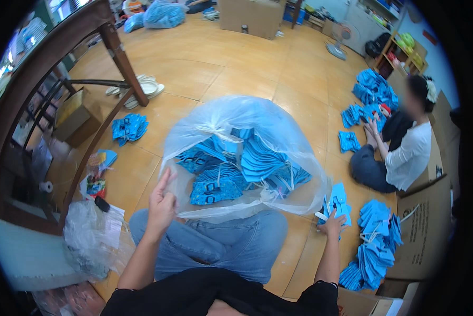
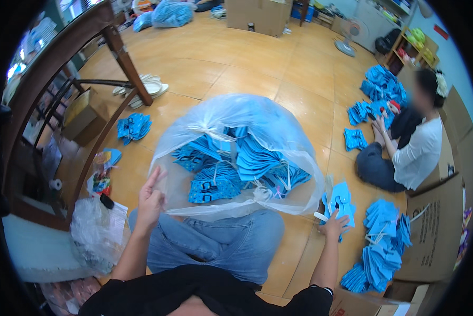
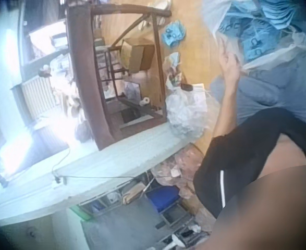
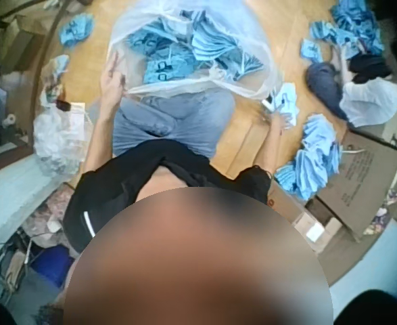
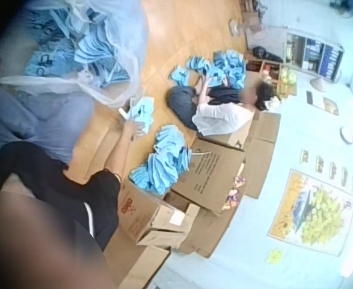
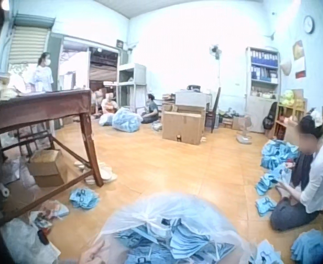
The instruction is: The person sits on the floor and assembles blue face masks with elastic bands, then stacks them and ties the bundles with a white string. The person places the tied bundles into a large white plastic bag. Another person is visible in the background performing similar tasks.
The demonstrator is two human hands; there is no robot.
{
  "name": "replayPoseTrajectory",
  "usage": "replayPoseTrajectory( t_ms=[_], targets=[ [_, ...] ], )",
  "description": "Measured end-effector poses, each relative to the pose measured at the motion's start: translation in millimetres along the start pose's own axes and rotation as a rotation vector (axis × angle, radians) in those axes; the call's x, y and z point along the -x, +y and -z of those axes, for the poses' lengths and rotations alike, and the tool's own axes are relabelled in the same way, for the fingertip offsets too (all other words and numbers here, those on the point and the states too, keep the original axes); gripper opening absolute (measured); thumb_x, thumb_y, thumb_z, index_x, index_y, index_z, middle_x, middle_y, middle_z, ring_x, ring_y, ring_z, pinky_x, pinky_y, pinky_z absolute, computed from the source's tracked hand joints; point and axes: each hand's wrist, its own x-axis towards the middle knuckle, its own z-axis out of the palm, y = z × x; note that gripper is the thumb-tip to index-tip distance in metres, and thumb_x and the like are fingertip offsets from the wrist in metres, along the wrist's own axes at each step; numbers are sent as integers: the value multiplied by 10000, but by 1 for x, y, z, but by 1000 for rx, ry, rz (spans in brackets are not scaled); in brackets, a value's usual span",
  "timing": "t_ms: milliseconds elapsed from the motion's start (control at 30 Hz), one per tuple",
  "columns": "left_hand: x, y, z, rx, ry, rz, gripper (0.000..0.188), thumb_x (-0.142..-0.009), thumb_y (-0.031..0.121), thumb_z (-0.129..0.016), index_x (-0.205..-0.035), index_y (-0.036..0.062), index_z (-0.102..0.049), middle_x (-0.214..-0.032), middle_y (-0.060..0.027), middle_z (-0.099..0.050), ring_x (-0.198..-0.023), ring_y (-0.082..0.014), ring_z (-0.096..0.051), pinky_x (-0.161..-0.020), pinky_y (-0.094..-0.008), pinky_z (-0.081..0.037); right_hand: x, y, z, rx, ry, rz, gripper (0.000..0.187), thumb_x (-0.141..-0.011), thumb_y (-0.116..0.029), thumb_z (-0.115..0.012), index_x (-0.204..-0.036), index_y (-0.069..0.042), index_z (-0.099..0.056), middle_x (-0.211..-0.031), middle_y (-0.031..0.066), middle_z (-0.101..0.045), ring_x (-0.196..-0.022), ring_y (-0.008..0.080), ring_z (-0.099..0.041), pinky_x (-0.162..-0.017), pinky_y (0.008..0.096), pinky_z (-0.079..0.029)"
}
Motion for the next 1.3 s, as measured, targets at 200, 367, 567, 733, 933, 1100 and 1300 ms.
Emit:
replayPoseTrajectory(
  t_ms=[200, 367, 567, 733, 933, 1100, 1300],
  targets=[
    [3, -7, 21, 69, -70, 35, 692, -805, -41, -399, -1486, 58, -319, -1386, -108, -505, -615, -66, -524, -578, -216, -467, -5, 44, -49, -165, 401, 12, 582, -778, -150, -685, -1321, -61, -497, -1364, 221, -477, -1231, 408, -474, -973, 494, -429],
    [-5, -13, 31, 27, -160, 75, 730, -843, -40, -399, -1528, 116, -201, -1443, -79, -449, -631, -90, -558, -562, -235, -489, 51, 78, 51, -452, 435, -224, 549, -790, -166, -724, -1263, 30, -524, -1233, 201, -580, -1112, 340, -571, -958, 422, -453],
    [-9, -10, 24, 31, -194, 24, 762, -884, -19, -444, -1540, 96, -73, -1451, -124, -411, -643, -111, -565, -542, -258, -488, 120, 76, 150, -1679, 564, 172, 481, -906, -115, -633, -1347, 1, -478, -1357, 102, -519, -1186, 254, -514, -1014, 393, -430],
    [-14, -18, 19, 7, -233, 47, 807, -881, 4, -523, -1538, 78, -61, -1476, -167, -350, -669, -113, -576, -551, -256, -489, 113, 52, 191, -1998, 235, 113, 488, -932, -265, -602, -1309, 27, -499, -1270, 143, -538, -1127, 257, -531, -954, 400, -453],
    [-39, -29, 6, -343, -110, -647, 882, -828, -29, -555, -1525, 28, -17, -1557, -184, -204, -673, -101, -579, -558, -230, -486, 98, -121, 194, -1964, -253, 754, 474, -803, -138, -730, -1216, 11, -553, -1176, 117, -580, -1051, 228, -561, -916, 365, -458],
    [-23, -3, 9, 155, -197, -118, 904, -801, -27, -530, -1513, 4, 25, -1587, -148, -146, -622, -116, -577, -537, -245, -487, 111, -249, 132, -1029, -129, 1325, 438, -784, -162, -756, -1166, -11, -603, -1000, 135, -661, -901, 234, -607, -823, 367, -477],
    [-29, 12, 23, 85, -96, -156, 919, -799, -41, -514, -1519, 42, 50, -1586, -129, -169, -597, -104, -553, -507, -246, -477, 117, -239, 88, -633, -178, 985, 602, -788, -352, -713, -1293, -63, -560, -1085, 205, -671, -1016, 364, -640, -879, 407, -488]
  ],
)
